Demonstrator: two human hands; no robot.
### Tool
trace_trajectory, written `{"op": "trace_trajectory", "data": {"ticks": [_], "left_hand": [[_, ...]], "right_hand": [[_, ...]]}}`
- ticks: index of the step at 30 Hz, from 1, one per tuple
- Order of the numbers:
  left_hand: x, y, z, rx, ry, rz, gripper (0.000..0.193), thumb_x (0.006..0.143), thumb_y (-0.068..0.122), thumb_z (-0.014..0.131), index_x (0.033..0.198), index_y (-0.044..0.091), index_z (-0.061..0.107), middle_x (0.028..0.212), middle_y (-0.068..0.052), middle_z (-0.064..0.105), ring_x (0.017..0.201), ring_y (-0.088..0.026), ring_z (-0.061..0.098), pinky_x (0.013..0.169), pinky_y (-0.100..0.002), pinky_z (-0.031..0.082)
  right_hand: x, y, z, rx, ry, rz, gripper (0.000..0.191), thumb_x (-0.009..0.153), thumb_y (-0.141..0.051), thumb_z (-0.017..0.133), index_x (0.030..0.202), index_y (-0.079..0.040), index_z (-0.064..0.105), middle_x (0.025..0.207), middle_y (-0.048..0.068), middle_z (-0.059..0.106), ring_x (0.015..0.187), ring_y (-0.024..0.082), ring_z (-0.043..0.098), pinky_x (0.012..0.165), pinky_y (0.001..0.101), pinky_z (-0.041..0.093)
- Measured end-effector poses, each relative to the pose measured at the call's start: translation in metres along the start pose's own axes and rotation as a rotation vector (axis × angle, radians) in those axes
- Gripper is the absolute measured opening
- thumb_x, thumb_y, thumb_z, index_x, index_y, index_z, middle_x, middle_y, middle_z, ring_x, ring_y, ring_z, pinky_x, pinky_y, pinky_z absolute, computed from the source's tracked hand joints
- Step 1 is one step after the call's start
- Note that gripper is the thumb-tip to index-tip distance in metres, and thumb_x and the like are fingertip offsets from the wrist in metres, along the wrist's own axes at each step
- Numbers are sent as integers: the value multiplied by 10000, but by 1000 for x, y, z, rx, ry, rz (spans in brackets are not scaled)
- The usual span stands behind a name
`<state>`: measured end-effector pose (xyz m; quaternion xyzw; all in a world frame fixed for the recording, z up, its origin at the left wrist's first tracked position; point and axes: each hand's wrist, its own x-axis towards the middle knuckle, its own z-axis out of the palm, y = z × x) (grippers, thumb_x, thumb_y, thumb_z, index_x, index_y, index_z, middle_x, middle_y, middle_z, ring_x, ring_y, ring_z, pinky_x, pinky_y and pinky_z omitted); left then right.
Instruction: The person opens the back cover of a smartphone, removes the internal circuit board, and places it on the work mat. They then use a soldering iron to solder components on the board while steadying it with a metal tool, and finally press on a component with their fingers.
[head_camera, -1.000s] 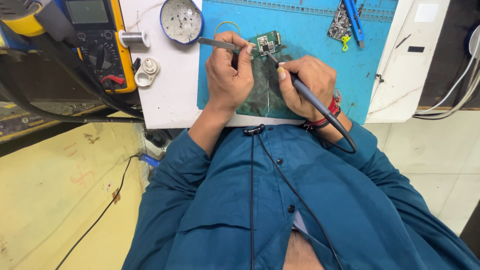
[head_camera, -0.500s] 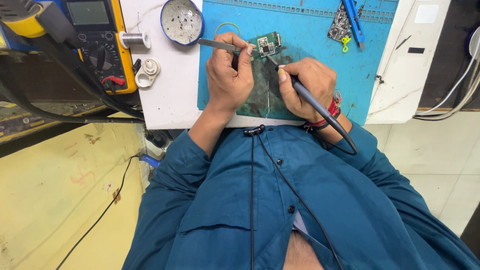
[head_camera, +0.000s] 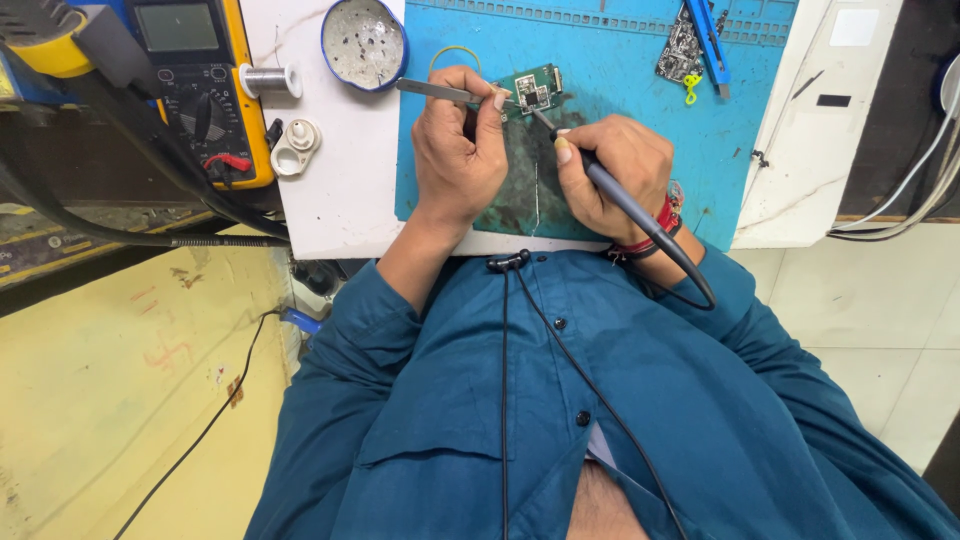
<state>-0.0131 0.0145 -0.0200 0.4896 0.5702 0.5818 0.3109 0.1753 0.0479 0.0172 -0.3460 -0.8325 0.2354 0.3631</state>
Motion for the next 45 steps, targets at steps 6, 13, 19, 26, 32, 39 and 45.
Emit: {"op": "trace_trajectory", "data": {"ticks": [6,13,19,26,32,39,45], "left_hand": [[0,1,0,9,-1,18,149,1070,-8,622,1125,37,491,845,-52,657,625,-56,549,547,-240,414],[1,2,0,27,5,26,147,1063,-5,630,1109,39,498,863,-56,668,637,-54,567,554,-237,436],[0,0,0,-5,-5,19,147,1070,-11,620,1127,34,491,892,-68,692,692,-68,624,589,-238,482],[2,1,1,9,4,46,151,1063,-12,615,1133,31,489,922,-77,707,740,-78,680,622,-240,530],[0,1,1,-11,3,0,148,1062,-21,624,1122,27,497,892,-66,691,687,-65,622,587,-238,481],[0,0,2,-5,12,48,141,1067,-21,623,1117,24,499,916,-77,676,707,-75,619,604,-246,497],[0,0,1,9,4,21,142,1059,-18,619,1111,25,494,894,-69,691,677,-65,625,583,-236,482]], "right_hand": [[0,1,0,-4,5,8,69,985,-26,737,955,-11,678,821,127,671,710,304,656,648,396,501],[1,1,0,7,12,-28,64,981,-23,737,961,-17,677,852,121,697,722,298,670,654,389,513],[2,0,0,-1,13,-28,61,984,-29,741,969,-16,683,866,124,703,724,298,670,651,388,509],[4,0,-1,9,19,-35,59,985,-32,735,975,-14,680,871,120,710,722,288,675,649,381,514],[4,0,0,1,23,-18,57,977,-32,743,963,-19,689,847,122,703,705,292,665,633,384,501],[3,1,0,5,19,-21,58,977,-36,740,962,-22,686,833,117,696,700,288,665,638,382,505],[2,2,0,2,13,-15,58,977,-36,740,959,-22,687,825,116,690,697,288,665,636,382,505]]}}
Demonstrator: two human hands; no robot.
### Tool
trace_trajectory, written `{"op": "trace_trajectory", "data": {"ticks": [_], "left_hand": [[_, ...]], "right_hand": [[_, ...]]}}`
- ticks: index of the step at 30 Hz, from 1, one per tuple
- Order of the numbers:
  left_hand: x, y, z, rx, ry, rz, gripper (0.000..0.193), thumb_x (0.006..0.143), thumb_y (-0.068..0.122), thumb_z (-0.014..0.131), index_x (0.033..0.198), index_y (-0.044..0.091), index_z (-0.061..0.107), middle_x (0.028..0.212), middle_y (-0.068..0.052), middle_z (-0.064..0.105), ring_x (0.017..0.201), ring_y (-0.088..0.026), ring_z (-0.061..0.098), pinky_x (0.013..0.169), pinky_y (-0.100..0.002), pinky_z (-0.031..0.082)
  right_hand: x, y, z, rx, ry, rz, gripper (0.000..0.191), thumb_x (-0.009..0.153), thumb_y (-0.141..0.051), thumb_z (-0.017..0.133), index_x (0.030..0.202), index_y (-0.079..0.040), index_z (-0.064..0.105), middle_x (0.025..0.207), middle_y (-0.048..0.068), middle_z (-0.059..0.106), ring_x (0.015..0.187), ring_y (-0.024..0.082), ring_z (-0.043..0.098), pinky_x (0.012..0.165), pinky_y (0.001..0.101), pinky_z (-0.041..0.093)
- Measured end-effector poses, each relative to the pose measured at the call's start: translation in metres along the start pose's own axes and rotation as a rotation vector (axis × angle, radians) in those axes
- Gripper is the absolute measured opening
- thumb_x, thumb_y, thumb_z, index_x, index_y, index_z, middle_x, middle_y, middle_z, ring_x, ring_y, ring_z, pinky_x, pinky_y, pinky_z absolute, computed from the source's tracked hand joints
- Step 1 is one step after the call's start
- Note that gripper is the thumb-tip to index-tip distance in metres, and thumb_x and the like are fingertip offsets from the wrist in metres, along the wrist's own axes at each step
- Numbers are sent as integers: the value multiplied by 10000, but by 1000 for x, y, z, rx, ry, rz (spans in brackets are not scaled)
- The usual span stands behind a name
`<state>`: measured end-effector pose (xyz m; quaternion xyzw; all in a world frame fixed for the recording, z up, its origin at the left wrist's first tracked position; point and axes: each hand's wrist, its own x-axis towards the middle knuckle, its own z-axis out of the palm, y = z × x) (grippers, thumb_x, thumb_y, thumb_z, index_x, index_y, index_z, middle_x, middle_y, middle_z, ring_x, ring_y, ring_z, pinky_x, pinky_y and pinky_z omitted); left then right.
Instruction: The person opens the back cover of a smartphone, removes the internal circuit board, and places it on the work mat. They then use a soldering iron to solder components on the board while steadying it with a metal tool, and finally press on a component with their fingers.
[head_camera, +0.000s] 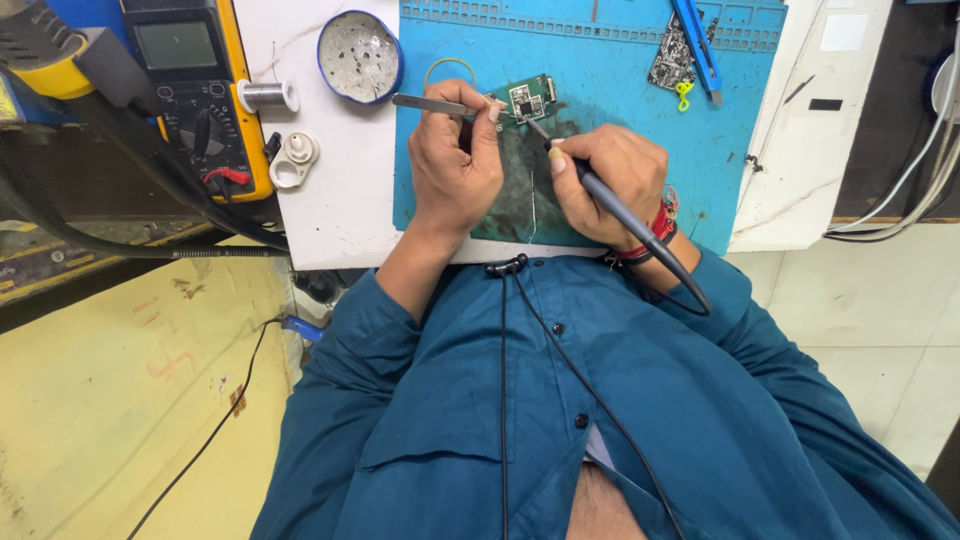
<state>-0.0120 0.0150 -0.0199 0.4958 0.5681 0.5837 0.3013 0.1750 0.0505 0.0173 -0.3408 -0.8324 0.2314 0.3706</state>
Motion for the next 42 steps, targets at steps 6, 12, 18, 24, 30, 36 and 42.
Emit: {"op": "trace_trajectory", "data": {"ticks": [6,12,18,24,30,36,42], "left_hand": [[0,1,-1,-13,6,14,144,1071,-9,618,1123,30,490,906,-72,693,705,-71,635,598,-245,495],[0,0,-1,13,17,1,146,1064,-12,624,1104,34,492,860,-59,681,657,-55,600,566,-238,462],[0,0,-1,-14,24,-14,154,1066,-9,629,1111,35,488,849,-56,661,665,-54,566,573,-237,446],[0,0,-1,-14,26,-4,156,1068,-5,628,1113,36,484,863,-51,664,670,-51,571,575,-235,450],[0,-1,-1,-11,28,5,158,1072,-1,626,1117,39,481,882,-54,672,684,-51,585,589,-235,466],[0,-1,-1,-15,30,0,161,1073,-3,625,1121,39,478,864,-49,666,677,-48,579,585,-234,460],[0,-1,-1,17,29,-19,164,1070,-6,626,1125,39,478,827,-40,655,665,-45,570,586,-230,448]], "right_hand": [[0,1,1,5,5,-1,61,971,-34,749,973,-23,689,839,121,702,700,288,669,640,380,510],[0,0,1,-3,-8,-13,73,961,-35,759,988,-20,693,835,121,700,702,287,674,638,380,512],[1,-1,1,-17,-19,-28,80,961,-36,759,997,-23,688,852,122,704,719,292,679,652,385,517],[2,-1,1,-15,-34,-23,78,953,-35,759,993,-22,693,818,117,690,697,291,668,641,389,513],[2,-2,1,-13,-39,-34,83,955,-44,757,1003,-25,691,828,118,693,700,291,670,646,385,518],[3,-2,1,-13,-42,-33,92,956,-39,758,1016,-25,689,835,119,693,703,291,670,646,385,517],[3,-2,1,-14,-42,-26,97,948,-39,764,1013,-27,692,814,115,682,690,287,662,636,383,510]]}}
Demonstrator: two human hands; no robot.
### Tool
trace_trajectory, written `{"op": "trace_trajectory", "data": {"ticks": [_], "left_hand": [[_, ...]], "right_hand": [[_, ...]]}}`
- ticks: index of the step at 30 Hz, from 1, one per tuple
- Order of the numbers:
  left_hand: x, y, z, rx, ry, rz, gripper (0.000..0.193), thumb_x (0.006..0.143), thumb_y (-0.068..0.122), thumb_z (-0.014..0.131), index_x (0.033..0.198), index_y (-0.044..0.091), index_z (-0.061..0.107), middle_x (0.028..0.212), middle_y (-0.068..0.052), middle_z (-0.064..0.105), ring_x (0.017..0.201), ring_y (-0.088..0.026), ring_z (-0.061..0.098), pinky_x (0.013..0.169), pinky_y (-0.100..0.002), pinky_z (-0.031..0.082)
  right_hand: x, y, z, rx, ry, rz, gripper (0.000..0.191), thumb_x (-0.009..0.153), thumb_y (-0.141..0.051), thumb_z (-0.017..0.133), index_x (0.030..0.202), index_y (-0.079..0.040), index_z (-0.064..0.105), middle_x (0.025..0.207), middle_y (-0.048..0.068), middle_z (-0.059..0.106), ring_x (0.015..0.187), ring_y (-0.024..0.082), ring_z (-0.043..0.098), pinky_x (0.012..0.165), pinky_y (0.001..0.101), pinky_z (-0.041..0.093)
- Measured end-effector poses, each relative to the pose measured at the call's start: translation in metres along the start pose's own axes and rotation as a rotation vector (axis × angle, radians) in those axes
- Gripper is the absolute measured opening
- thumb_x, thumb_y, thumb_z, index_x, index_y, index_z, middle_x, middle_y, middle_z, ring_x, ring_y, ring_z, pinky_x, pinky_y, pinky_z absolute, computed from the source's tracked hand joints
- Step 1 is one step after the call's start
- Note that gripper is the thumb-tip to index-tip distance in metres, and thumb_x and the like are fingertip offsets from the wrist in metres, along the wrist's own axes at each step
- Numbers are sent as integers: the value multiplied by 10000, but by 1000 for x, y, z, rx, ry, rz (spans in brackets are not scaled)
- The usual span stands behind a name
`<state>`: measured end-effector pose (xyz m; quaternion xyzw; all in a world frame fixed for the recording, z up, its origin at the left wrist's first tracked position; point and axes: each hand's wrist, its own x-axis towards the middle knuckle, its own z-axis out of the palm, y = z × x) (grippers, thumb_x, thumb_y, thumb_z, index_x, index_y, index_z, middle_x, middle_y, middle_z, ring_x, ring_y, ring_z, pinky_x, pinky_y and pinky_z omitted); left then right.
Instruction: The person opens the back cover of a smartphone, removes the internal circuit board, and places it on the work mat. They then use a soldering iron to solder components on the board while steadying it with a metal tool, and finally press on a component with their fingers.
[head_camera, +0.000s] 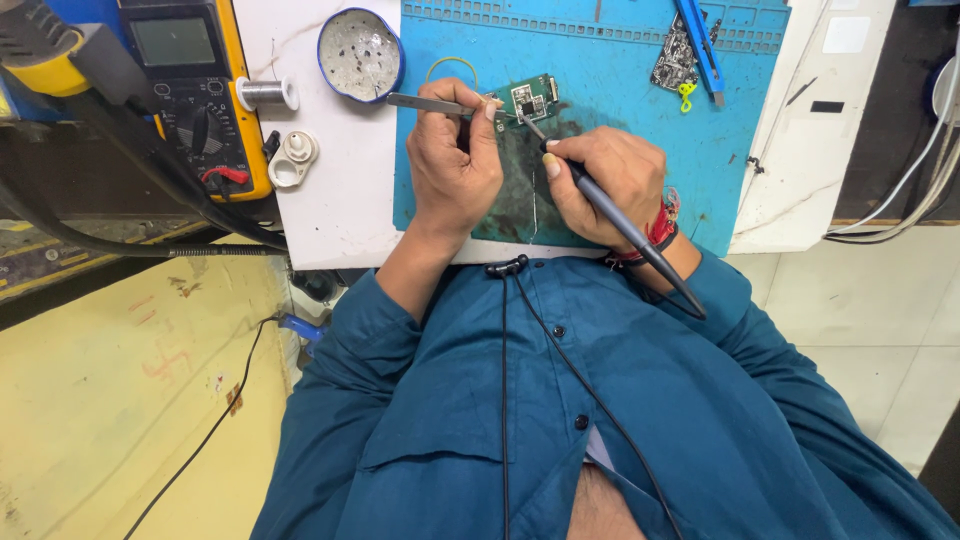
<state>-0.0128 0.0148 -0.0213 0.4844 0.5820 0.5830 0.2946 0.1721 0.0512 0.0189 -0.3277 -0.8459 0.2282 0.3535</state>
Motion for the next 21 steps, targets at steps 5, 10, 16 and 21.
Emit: {"op": "trace_trajectory", "data": {"ticks": [5,10,16,21], "left_hand": [[0,0,0,-21,3,27,164,1074,-7,621,1130,40,475,866,-56,677,695,-52,602,602,-232,471],[0,0,0,-32,0,-2,166,1068,-7,621,1125,37,472,856,-57,676,669,-48,579,579,-229,447],[0,0,0,-27,-1,21,165,1075,-2,616,1131,42,467,863,-53,667,675,-45,573,588,-230,453],[0,0,0,-15,-1,10,170,1075,-2,620,1132,45,467,839,-46,653,656,-41,554,578,-227,431]], "right_hand": [[0,-1,-1,-10,1,5,90,951,-39,764,1011,-28,697,814,116,684,685,287,658,631,385,504],[0,-1,-1,-2,-3,5,87,961,-43,759,1022,-27,699,826,118,685,702,290,667,643,383,510],[0,-1,0,2,-8,11,88,955,-44,763,1016,-25,702,819,116,684,691,288,663,631,383,505],[0,-1,0,-5,-3,11,89,954,-40,764,1017,-28,702,823,116,686,694,288,663,636,385,506]]}}
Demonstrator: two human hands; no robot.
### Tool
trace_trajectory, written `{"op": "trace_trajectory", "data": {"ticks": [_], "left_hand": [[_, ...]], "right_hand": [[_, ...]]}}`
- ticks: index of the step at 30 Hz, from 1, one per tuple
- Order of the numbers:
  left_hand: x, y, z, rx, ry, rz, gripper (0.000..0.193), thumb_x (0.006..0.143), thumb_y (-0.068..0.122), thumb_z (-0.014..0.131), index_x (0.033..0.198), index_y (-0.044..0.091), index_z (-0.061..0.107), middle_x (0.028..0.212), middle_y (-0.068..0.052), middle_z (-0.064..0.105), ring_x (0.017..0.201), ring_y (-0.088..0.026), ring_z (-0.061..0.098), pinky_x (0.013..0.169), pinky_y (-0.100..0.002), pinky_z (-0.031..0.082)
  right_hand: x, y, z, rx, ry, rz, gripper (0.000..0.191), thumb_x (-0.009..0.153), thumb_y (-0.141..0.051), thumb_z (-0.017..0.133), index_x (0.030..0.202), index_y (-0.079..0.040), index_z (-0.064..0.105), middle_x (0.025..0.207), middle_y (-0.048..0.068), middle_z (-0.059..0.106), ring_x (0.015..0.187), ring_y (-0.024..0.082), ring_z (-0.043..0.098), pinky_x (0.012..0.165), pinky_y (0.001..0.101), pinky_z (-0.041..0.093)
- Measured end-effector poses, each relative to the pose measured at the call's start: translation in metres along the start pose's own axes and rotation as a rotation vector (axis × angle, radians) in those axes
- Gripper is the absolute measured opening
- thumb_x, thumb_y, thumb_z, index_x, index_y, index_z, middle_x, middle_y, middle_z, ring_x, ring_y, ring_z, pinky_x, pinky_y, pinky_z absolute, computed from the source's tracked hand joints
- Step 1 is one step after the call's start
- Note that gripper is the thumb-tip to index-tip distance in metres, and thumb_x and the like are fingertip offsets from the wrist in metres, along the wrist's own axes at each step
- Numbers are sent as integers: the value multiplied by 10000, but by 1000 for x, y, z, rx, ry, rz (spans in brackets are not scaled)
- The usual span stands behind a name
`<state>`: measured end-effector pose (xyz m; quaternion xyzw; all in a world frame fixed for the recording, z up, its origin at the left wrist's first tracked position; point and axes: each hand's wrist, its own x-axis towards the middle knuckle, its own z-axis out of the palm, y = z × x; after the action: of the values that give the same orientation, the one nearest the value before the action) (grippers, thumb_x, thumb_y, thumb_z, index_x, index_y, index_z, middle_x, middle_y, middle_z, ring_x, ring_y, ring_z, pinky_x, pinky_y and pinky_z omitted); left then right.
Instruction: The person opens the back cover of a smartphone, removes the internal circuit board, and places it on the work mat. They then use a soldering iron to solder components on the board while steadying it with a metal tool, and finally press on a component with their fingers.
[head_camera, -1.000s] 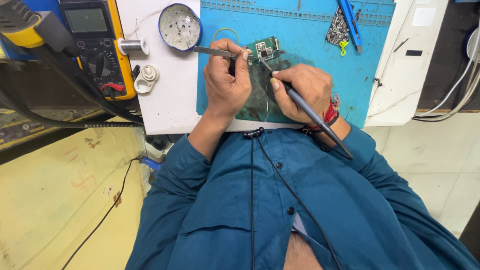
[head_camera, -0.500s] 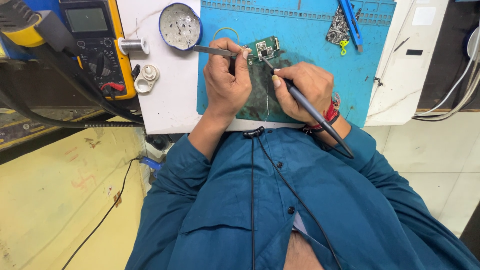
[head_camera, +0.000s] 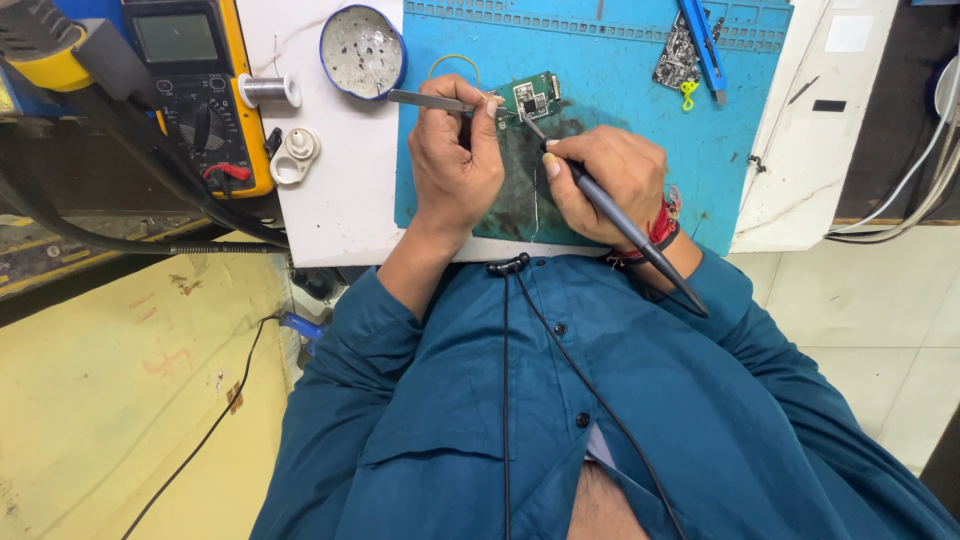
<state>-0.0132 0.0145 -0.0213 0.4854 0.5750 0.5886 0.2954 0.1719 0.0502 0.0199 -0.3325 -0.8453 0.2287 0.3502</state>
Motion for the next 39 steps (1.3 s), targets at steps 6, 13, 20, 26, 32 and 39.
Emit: {"op": "trace_trajectory", "data": {"ticks": [6,13,20,26,32,39], "left_hand": [[0,-1,0,-9,3,24,168,1079,-2,617,1135,48,467,854,-46,663,676,-43,565,590,-232,443],[0,-1,0,-8,5,7,169,1073,-5,619,1132,47,469,847,-46,661,663,-42,559,578,-229,433],[0,-1,1,-14,5,7,170,1071,-16,618,1133,44,472,865,-48,663,669,-41,565,579,-227,441],[0,-1,1,-9,7,11,169,1071,-18,621,1129,44,475,866,-48,659,668,-43,564,578,-229,439],[0,-1,1,-6,4,22,169,1068,-22,616,1128,46,474,883,-56,671,674,-45,577,578,-230,450],[0,-1,0,-19,-2,2,172,1071,-19,621,1133,44,473,859,-46,672,672,-44,577,579,-228,449]], "right_hand": [[0,0,0,3,3,-4,99,952,-39,767,1023,-33,699,821,113,683,695,284,663,636,383,507],[0,1,1,-8,7,-2,100,955,-43,773,1021,-32,699,808,114,674,686,285,657,628,386,501],[0,1,1,1,-13,-14,100,952,-41,769,1023,-29,699,818,110,684,690,278,663,630,378,510],[0,1,1,-26,-9,-35,112,945,-43,770,1032,-31,701,825,107,688,698,277,669,635,378,515],[0,2,1,-35,-18,-38,112,938,-44,774,1023,-31,702,828,109,693,690,281,664,630,381,510],[0,2,2,-19,-12,-51,116,949,-42,779,1033,-23,703,854,114,703,720,283,684,648,379,529]]}}
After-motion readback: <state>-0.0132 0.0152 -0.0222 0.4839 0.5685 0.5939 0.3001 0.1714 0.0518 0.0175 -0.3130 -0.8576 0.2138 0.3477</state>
